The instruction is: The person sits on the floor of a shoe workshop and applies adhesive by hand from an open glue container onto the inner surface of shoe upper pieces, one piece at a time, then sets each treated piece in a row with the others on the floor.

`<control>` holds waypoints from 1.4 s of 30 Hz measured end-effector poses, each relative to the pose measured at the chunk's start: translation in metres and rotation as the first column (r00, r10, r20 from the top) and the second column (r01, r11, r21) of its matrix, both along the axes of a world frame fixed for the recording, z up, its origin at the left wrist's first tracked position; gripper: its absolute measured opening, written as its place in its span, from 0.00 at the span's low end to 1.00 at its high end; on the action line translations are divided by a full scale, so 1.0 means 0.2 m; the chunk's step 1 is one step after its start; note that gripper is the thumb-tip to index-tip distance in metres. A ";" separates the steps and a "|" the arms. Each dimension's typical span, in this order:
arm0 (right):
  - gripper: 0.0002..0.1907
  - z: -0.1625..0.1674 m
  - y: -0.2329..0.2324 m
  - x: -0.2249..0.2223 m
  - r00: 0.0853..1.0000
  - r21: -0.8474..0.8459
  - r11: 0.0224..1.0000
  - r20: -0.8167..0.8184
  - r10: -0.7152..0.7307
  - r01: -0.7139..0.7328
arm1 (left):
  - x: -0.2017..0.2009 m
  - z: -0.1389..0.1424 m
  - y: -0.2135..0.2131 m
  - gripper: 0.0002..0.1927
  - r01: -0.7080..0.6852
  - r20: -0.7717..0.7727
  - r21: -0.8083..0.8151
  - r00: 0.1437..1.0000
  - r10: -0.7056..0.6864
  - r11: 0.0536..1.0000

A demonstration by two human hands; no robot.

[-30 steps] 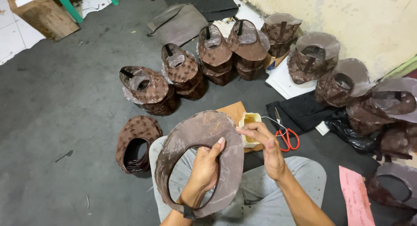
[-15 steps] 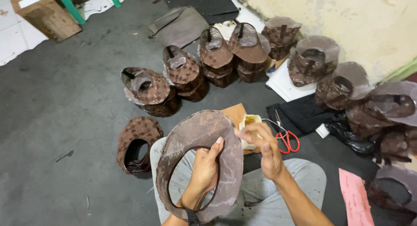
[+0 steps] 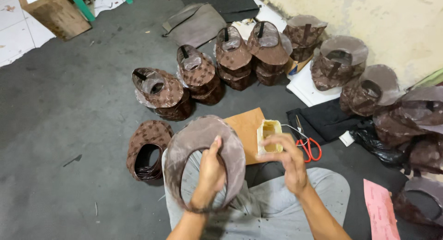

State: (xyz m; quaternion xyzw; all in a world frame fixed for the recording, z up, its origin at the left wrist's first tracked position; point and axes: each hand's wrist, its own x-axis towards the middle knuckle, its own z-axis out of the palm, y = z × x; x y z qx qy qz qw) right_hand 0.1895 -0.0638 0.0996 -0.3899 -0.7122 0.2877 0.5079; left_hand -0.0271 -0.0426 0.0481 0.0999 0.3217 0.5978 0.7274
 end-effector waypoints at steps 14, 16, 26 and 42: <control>0.42 -0.30 0.37 0.05 0.207 -0.002 0.928 0.975 -0.081 0.371 | -0.03 -0.11 -0.14 0.13 0.213 -0.368 -0.003 0.908 -0.199 0.977; 0.37 -0.28 0.35 0.08 0.320 -0.228 0.856 0.944 0.078 0.463 | -0.03 -0.10 -0.14 0.13 0.209 -0.325 -0.034 0.922 -0.209 0.977; 0.42 -0.09 0.08 0.11 0.998 -0.266 0.964 0.055 -0.008 0.022 | 0.04 0.08 -0.08 0.16 0.393 -0.635 0.362 0.768 -0.085 0.845; 0.50 0.05 0.00 0.01 0.998 0.029 0.999 0.051 -0.037 0.035 | 0.05 0.24 -0.07 0.17 0.427 -0.638 0.386 0.764 -0.098 0.818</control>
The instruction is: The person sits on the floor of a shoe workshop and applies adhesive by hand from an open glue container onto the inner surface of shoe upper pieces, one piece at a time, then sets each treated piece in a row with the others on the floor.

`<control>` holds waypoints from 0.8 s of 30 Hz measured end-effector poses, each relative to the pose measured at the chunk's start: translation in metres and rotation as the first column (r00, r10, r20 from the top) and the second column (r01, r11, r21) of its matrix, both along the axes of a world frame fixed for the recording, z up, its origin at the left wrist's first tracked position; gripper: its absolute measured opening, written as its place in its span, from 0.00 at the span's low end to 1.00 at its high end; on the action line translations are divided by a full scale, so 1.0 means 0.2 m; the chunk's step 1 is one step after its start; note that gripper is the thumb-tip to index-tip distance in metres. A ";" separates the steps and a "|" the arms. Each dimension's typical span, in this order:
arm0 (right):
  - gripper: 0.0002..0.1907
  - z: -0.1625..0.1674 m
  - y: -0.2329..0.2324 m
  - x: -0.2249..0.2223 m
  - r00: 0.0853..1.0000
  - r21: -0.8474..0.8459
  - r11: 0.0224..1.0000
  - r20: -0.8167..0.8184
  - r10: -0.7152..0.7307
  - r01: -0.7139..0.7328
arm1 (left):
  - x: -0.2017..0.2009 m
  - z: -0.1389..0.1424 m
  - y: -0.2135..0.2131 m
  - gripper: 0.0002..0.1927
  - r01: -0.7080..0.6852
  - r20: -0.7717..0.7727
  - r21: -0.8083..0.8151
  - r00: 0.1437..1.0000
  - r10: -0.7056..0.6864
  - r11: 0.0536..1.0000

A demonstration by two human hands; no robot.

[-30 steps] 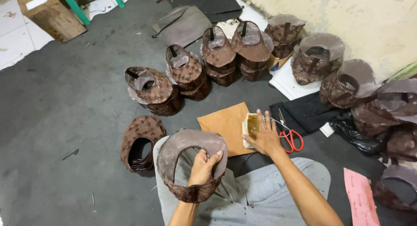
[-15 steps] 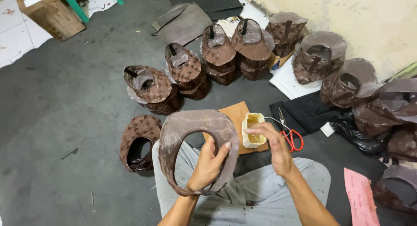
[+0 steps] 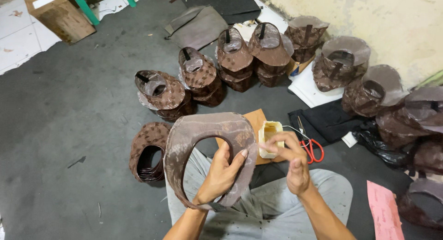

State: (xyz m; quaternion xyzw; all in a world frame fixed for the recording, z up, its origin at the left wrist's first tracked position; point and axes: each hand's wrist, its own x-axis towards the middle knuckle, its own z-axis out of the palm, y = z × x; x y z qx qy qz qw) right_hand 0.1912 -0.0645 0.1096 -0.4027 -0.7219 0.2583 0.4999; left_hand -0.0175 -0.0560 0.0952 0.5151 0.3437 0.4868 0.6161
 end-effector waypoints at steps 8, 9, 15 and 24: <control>0.45 0.04 0.04 -0.02 0.983 0.191 0.980 0.161 -0.083 0.051 | 0.01 0.05 -0.01 0.13 -0.032 -0.109 0.022 0.993 0.034 0.999; 0.44 0.04 0.03 -0.02 0.982 0.225 0.973 0.163 -0.098 0.059 | 0.00 0.06 -0.01 0.12 -0.056 -0.144 0.027 0.988 0.060 0.998; 0.42 0.02 0.02 -0.01 0.962 0.288 0.955 0.239 -0.136 0.063 | 0.00 0.09 -0.02 0.11 -0.064 -0.232 0.085 0.969 0.082 0.994; 0.41 0.06 0.02 -0.02 0.929 0.337 0.940 0.328 -0.169 0.052 | -0.02 0.11 0.01 0.11 -0.091 -0.316 0.115 0.941 0.123 0.989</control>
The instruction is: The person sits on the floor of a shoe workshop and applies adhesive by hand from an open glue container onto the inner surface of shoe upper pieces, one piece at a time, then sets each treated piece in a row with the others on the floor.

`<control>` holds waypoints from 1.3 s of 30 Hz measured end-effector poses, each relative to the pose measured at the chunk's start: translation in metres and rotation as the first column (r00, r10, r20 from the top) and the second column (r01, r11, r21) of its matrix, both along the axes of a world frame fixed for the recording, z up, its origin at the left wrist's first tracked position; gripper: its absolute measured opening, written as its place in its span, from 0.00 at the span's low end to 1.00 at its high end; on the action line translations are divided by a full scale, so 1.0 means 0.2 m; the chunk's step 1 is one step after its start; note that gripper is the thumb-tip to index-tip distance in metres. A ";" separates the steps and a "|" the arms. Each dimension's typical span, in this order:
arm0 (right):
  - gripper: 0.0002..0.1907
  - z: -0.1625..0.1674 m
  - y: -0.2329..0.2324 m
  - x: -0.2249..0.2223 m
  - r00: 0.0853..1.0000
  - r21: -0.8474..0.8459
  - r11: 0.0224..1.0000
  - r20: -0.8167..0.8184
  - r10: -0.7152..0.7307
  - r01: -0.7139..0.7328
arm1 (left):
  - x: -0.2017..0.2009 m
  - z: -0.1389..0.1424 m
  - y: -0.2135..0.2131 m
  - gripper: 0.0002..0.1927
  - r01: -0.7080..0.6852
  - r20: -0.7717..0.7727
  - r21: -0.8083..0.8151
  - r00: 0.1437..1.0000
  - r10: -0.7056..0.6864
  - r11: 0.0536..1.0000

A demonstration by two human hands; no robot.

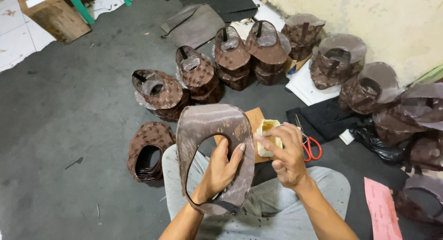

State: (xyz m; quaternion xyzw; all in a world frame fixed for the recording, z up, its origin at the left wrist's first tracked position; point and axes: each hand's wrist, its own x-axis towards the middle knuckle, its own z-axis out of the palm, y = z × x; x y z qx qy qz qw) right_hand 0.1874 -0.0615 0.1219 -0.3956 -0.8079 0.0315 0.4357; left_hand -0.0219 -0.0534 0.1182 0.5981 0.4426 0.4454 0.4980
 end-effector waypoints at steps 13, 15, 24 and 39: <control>0.37 -0.37 0.34 0.03 0.871 -0.409 0.802 0.416 -0.262 0.436 | -0.09 -0.47 0.08 0.24 -0.060 -0.257 0.112 0.962 0.087 0.992; 0.38 -0.39 0.38 0.03 0.771 -0.418 0.778 0.623 -0.132 0.470 | -0.09 -0.47 0.05 0.29 -0.088 -0.224 0.150 0.967 0.120 0.985; 0.33 -0.30 0.26 0.08 0.791 -0.527 0.687 0.602 -0.114 0.500 | -0.10 -0.32 0.07 0.19 -0.038 -0.021 -0.035 0.999 0.038 0.999; 0.46 -0.14 0.01 0.01 0.945 -0.189 0.968 -0.311 0.098 -0.163 | 0.01 -0.10 0.06 0.18 0.024 0.080 0.086 0.996 -0.031 0.996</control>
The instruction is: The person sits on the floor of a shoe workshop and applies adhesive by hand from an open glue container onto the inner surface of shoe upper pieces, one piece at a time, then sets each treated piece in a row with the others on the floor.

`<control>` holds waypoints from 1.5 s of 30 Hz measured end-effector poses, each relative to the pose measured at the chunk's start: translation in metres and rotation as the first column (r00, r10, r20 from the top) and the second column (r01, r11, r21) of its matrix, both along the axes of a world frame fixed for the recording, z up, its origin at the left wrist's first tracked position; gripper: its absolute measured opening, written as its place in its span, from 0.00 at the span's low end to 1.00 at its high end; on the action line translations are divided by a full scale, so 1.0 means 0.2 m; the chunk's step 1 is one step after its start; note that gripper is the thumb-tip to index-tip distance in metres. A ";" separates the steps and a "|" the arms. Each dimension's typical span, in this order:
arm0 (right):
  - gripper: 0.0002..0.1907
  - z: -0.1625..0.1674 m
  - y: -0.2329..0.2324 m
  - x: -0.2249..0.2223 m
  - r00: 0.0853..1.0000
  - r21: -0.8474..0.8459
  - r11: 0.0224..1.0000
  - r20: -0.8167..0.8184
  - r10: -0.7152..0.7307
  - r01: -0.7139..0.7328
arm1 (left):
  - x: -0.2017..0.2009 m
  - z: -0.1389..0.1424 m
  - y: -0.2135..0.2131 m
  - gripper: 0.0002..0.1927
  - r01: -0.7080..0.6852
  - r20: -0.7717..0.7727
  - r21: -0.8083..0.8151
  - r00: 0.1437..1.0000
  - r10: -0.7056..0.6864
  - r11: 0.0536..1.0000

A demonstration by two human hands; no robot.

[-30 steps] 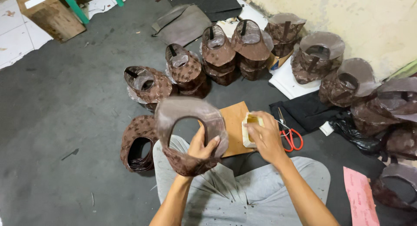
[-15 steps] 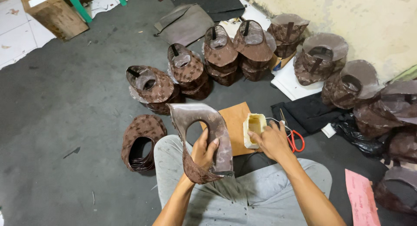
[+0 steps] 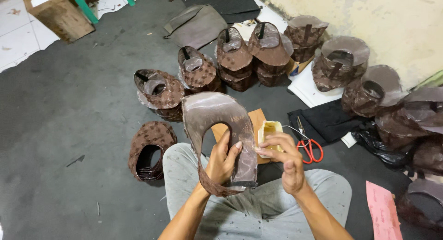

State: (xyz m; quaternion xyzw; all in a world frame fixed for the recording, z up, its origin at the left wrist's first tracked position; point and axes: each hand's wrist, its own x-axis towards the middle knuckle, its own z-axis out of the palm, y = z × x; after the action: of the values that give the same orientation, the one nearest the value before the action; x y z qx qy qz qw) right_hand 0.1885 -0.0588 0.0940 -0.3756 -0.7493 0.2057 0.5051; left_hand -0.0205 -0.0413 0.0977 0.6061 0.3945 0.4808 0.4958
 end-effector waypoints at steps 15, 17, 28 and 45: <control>0.43 0.08 0.04 0.00 0.972 0.141 0.986 0.199 -0.122 0.095 | 0.02 -0.04 0.01 0.15 -0.077 -0.204 -0.017 0.976 0.072 0.997; 0.43 0.08 0.04 -0.01 0.974 0.143 0.987 0.205 -0.095 0.066 | 0.02 -0.05 0.02 0.14 -0.117 -0.228 0.066 0.965 0.130 0.991; 0.41 0.05 -0.01 0.01 0.967 0.158 0.986 0.239 -0.087 0.050 | 0.04 -0.25 0.05 0.23 -0.241 -0.148 0.171 0.952 0.267 0.955; 0.40 0.06 -0.03 0.01 0.945 0.200 0.978 0.303 -0.124 0.064 | 0.02 -0.09 0.03 0.30 -0.273 -0.342 -0.413 0.931 0.130 0.869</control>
State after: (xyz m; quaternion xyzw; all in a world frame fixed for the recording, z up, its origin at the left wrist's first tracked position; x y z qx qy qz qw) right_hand 0.1906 -0.0644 0.1062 -0.3898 -0.8172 0.0475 0.4219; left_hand -0.0175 -0.0343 0.0802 0.4949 0.6287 0.3261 0.5035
